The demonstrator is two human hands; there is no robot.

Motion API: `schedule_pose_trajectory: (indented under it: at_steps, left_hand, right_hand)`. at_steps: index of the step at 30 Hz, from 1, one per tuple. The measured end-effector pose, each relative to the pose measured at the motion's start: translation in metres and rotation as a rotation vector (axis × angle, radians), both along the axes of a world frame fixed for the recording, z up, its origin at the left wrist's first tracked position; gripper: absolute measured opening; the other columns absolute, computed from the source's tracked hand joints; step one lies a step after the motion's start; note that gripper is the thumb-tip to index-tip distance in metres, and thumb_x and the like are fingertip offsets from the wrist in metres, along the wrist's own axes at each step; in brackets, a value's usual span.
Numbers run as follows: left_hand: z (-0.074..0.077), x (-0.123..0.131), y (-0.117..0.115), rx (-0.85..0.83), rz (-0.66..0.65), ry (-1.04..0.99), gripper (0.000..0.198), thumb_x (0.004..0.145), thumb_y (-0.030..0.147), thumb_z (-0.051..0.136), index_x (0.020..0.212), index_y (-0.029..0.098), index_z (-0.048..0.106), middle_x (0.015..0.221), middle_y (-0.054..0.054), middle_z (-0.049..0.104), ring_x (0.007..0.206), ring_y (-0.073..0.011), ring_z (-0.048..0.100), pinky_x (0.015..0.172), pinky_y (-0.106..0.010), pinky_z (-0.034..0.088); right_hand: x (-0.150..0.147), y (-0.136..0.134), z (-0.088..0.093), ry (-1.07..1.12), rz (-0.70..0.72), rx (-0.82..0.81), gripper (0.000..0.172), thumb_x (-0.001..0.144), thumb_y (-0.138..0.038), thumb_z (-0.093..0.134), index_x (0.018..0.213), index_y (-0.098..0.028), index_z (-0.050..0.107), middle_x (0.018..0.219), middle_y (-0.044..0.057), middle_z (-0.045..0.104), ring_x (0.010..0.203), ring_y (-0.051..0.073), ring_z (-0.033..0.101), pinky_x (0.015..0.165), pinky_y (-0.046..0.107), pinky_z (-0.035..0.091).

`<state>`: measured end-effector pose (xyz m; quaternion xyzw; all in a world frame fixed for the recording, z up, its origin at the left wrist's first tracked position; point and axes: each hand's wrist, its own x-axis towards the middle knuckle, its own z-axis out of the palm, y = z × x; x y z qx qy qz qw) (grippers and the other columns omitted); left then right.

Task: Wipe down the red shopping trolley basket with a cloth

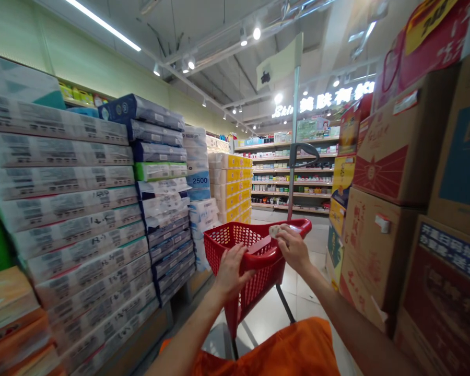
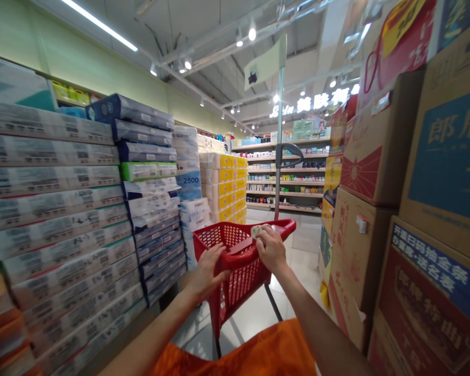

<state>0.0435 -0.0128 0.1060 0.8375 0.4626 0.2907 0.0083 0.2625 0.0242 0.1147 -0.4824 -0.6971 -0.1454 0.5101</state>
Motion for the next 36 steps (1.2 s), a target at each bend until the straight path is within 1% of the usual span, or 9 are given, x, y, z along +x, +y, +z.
schedule_pose_trajectory:
  at_steps: [4, 8, 14, 17, 22, 25, 28, 31, 36]
  left_hand:
    - [-0.018, -0.004, 0.006, 0.002, 0.056, -0.030, 0.045, 0.081, 0.033, 0.043, 0.124, 0.022, 0.040, 0.130, -0.006, 0.045, 0.121, -0.0204, 0.036, 0.104, -0.045, 0.022]
    - [-0.016, 0.021, 0.000, 0.069, 0.066, 0.004, 0.043, 0.081, 0.031, 0.043, 0.122, 0.019, 0.043, 0.126, -0.007, 0.049, 0.117, -0.0190, 0.040, 0.104, -0.040, 0.024]
    - [-0.023, 0.031, 0.015, -0.139, 0.153, 0.095, 0.057, 0.080, 0.032, 0.038, 0.133, 0.015, 0.026, 0.140, -0.009, 0.030, 0.130, -0.0202, 0.023, 0.106, -0.047, 0.014]
    - [-0.031, 0.034, 0.024, -0.208, 0.217, 0.176, 0.066, 0.077, 0.031, 0.040, 0.136, 0.013, 0.016, 0.145, -0.009, 0.017, 0.133, -0.0223, 0.012, 0.105, -0.051, 0.012]
    - [-0.027, 0.044, 0.024, -0.210, 0.203, 0.223, 0.073, 0.072, 0.029, 0.044, 0.136, 0.016, 0.013, 0.145, -0.007, 0.014, 0.133, -0.0230, 0.010, 0.105, -0.051, 0.013]
    - [-0.027, 0.035, 0.025, -0.215, 0.143, 0.221, 0.072, 0.071, 0.027, 0.044, 0.136, 0.018, 0.015, 0.145, -0.006, 0.017, 0.132, -0.0210, 0.013, 0.105, -0.047, 0.016]
    - [-0.036, 0.018, 0.031, -0.271, 0.221, 0.227, 0.070, 0.071, 0.024, 0.041, 0.136, 0.017, 0.016, 0.145, -0.008, 0.017, 0.133, -0.0210, 0.013, 0.104, -0.050, 0.015]
    - [-0.047, 0.006, 0.037, -0.301, 0.292, 0.255, 0.076, 0.067, 0.020, 0.043, 0.136, 0.015, 0.012, 0.146, -0.009, 0.010, 0.133, -0.0217, 0.007, 0.104, -0.052, 0.014]
    - [-0.050, 0.002, 0.036, -0.316, 0.235, 0.266, 0.075, 0.068, 0.021, 0.044, 0.136, 0.018, 0.012, 0.146, -0.007, 0.009, 0.134, -0.0201, 0.006, 0.103, -0.053, 0.014]
  right_hand:
    - [-0.009, -0.019, -0.009, 0.014, 0.152, 0.063, 0.024, 0.078, -0.021, 0.041, 0.081, -0.021, 0.065, 0.104, 0.005, 0.062, 0.105, 0.020, 0.051, 0.093, 0.037, 0.037]
    - [0.019, -0.006, -0.007, 0.110, 0.182, -0.015, 0.031, 0.075, -0.020, 0.039, 0.091, -0.019, 0.065, 0.114, 0.006, 0.058, 0.107, 0.020, 0.050, 0.095, 0.039, 0.037]
    - [0.046, 0.000, 0.003, 0.261, 0.177, -0.211, 0.028, 0.069, -0.019, 0.044, 0.088, -0.019, 0.065, 0.108, 0.005, 0.062, 0.098, 0.019, 0.057, 0.087, 0.033, 0.045]
    - [0.030, -0.016, -0.002, 0.221, 0.125, -0.165, 0.030, 0.072, -0.018, 0.043, 0.095, -0.022, 0.062, 0.100, 0.002, 0.065, 0.089, 0.017, 0.061, 0.079, 0.031, 0.048]
    - [-0.002, -0.032, -0.012, -0.161, -0.088, 0.012, 0.034, 0.077, -0.011, 0.040, 0.103, -0.021, 0.060, 0.111, 0.006, 0.059, 0.105, 0.021, 0.052, 0.093, 0.038, 0.036]
    - [0.005, -0.027, -0.009, -0.244, -0.232, 0.001, 0.033, 0.079, -0.010, 0.040, 0.103, -0.022, 0.059, 0.108, 0.007, 0.060, 0.100, 0.023, 0.053, 0.096, 0.043, 0.029]
    - [0.018, -0.018, -0.009, -0.210, -0.329, -0.005, 0.033, 0.080, -0.009, 0.039, 0.103, -0.021, 0.058, 0.109, 0.008, 0.060, 0.099, 0.023, 0.054, 0.095, 0.044, 0.029]
    - [0.003, -0.008, -0.022, -0.256, -0.298, 0.021, 0.033, 0.079, -0.006, 0.039, 0.103, -0.019, 0.059, 0.111, 0.009, 0.059, 0.107, 0.023, 0.050, 0.093, 0.041, 0.033]
    - [-0.050, 0.008, -0.051, -0.444, -0.043, 0.069, 0.033, 0.079, -0.005, 0.044, 0.101, -0.023, 0.061, 0.112, 0.004, 0.059, 0.111, 0.019, 0.048, 0.095, 0.036, 0.036]
